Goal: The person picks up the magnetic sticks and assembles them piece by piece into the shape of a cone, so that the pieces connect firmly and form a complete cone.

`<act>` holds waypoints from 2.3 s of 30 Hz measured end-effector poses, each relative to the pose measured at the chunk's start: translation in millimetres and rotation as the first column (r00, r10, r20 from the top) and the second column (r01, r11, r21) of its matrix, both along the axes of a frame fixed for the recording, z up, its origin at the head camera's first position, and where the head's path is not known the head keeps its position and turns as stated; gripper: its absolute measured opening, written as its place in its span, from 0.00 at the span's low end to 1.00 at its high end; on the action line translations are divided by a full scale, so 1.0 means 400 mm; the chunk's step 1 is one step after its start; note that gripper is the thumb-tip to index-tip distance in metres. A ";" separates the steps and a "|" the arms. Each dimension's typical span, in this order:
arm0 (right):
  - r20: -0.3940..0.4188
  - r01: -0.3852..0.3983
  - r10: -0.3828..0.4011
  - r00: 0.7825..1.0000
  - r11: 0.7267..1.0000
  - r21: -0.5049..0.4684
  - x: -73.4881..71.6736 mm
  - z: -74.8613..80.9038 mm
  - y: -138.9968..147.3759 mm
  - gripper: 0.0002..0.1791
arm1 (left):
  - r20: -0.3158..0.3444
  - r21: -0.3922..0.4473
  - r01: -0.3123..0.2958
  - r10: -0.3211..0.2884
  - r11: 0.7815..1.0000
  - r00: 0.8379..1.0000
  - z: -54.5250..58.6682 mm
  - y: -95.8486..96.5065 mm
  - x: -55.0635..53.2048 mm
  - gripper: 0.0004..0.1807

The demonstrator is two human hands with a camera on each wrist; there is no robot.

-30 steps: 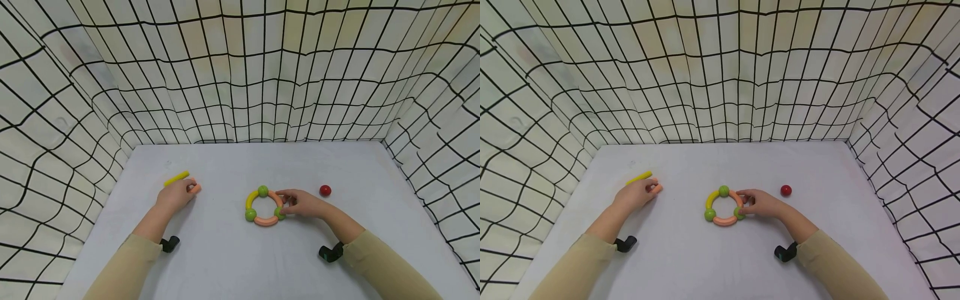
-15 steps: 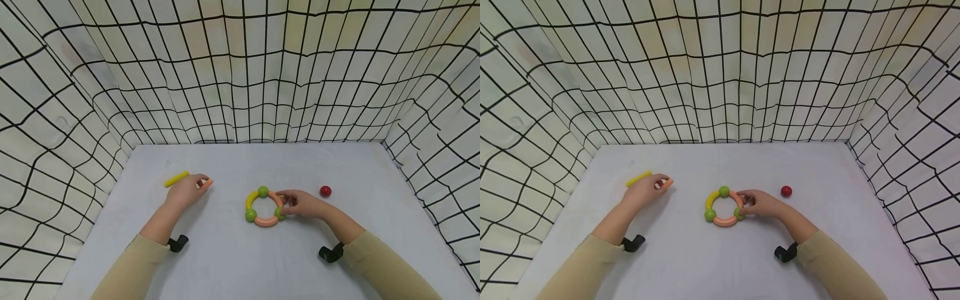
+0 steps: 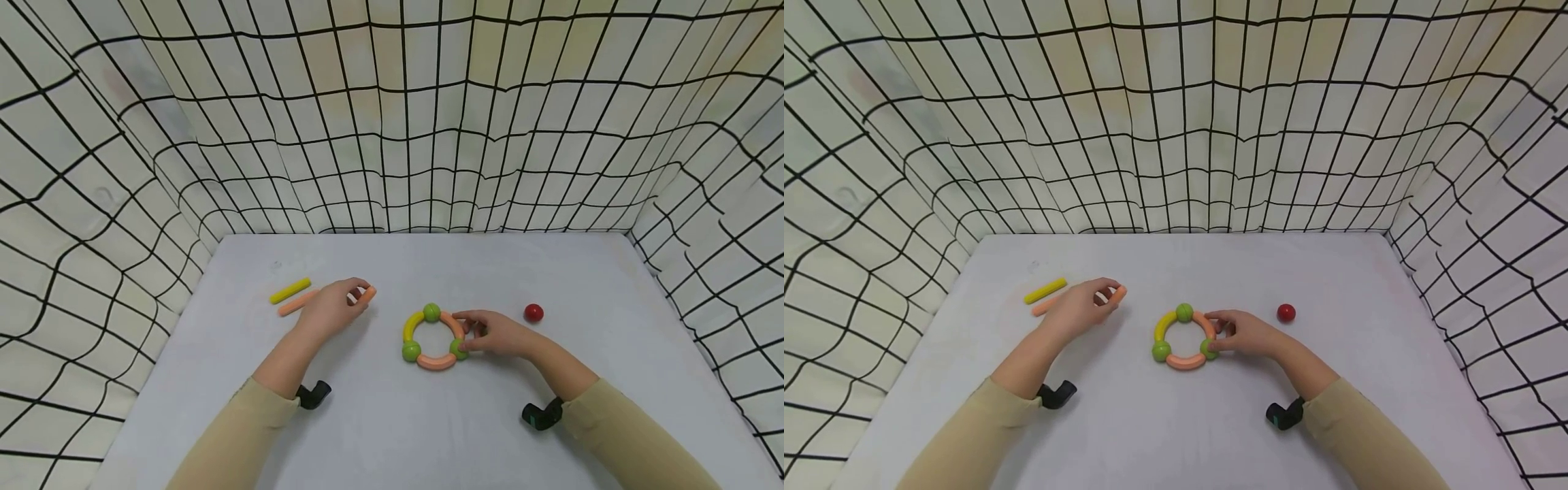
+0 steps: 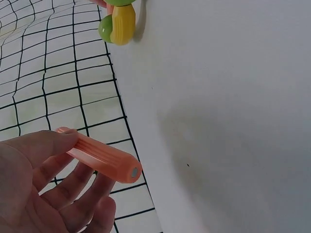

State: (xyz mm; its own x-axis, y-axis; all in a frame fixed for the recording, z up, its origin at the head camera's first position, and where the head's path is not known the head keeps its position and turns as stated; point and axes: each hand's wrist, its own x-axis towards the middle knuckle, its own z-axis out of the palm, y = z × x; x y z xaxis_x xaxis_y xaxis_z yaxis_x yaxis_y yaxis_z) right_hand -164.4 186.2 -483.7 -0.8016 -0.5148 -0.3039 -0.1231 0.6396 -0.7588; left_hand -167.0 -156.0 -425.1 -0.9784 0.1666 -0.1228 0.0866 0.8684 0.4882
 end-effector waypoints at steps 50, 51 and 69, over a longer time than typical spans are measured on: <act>-0.023 -0.035 0.034 0.999 0.999 -0.025 -0.007 -0.001 0.006 0.36 | -0.028 0.326 0.191 -0.193 0.926 0.981 -0.027 0.250 -0.011 0.13; -0.023 -0.036 0.035 0.999 0.999 -0.023 -0.007 -0.001 0.006 0.36 | -0.030 0.320 0.195 -0.196 0.927 0.980 -0.027 0.251 -0.011 0.12; -0.028 -0.034 0.033 0.999 0.999 -0.008 -0.008 0.002 0.003 0.37 | -0.046 0.308 0.189 -0.184 0.932 0.982 -0.028 0.239 -0.010 0.20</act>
